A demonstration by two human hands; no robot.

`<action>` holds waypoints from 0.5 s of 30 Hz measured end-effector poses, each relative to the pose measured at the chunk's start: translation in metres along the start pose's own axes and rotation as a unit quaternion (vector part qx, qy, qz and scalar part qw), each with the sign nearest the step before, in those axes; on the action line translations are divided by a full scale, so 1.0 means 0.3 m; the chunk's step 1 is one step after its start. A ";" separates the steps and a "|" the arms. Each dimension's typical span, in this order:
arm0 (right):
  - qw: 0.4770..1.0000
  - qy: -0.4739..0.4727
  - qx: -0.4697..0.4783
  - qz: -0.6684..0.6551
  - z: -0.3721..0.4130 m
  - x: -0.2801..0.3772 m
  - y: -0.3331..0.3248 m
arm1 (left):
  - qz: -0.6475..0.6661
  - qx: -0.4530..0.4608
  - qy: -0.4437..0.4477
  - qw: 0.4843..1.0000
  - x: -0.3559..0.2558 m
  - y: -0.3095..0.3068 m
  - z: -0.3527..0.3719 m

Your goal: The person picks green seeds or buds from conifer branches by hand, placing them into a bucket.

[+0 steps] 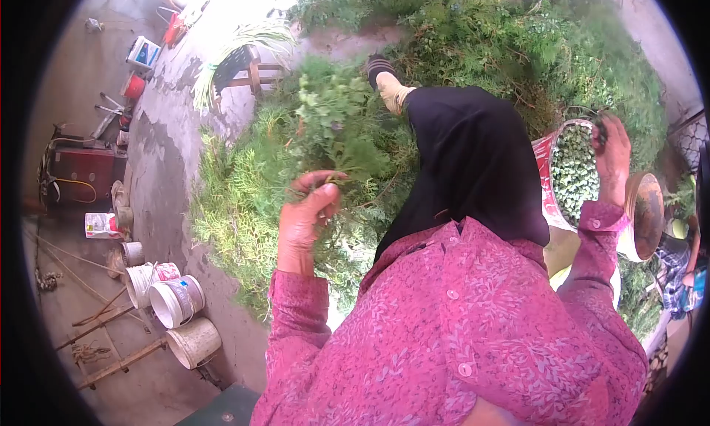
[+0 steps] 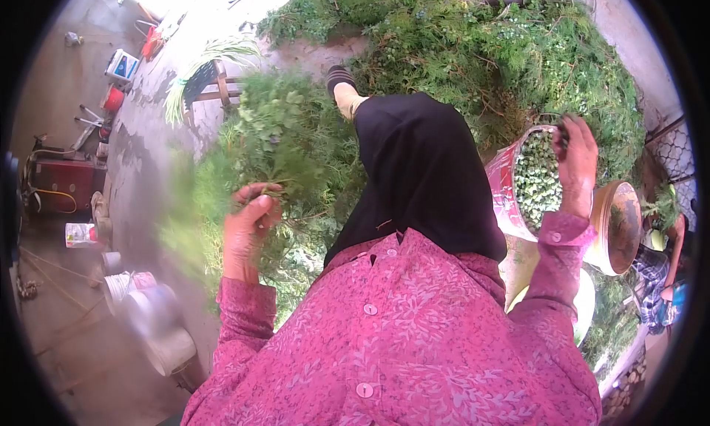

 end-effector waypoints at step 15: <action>0.931 -0.108 0.209 0.281 -0.005 0.045 0.054 | 0.217 0.181 0.158 0.946 0.017 -0.077 -0.045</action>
Point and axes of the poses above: each hand's wrist, its own z-axis away from the middle knuckle, its own y-axis out of the palm, x = y × z, the point moved 3 cm from there along -z, towards the middle knuckle, and after that the axes turned 13 degrees about -y, right-handed, at the moved point
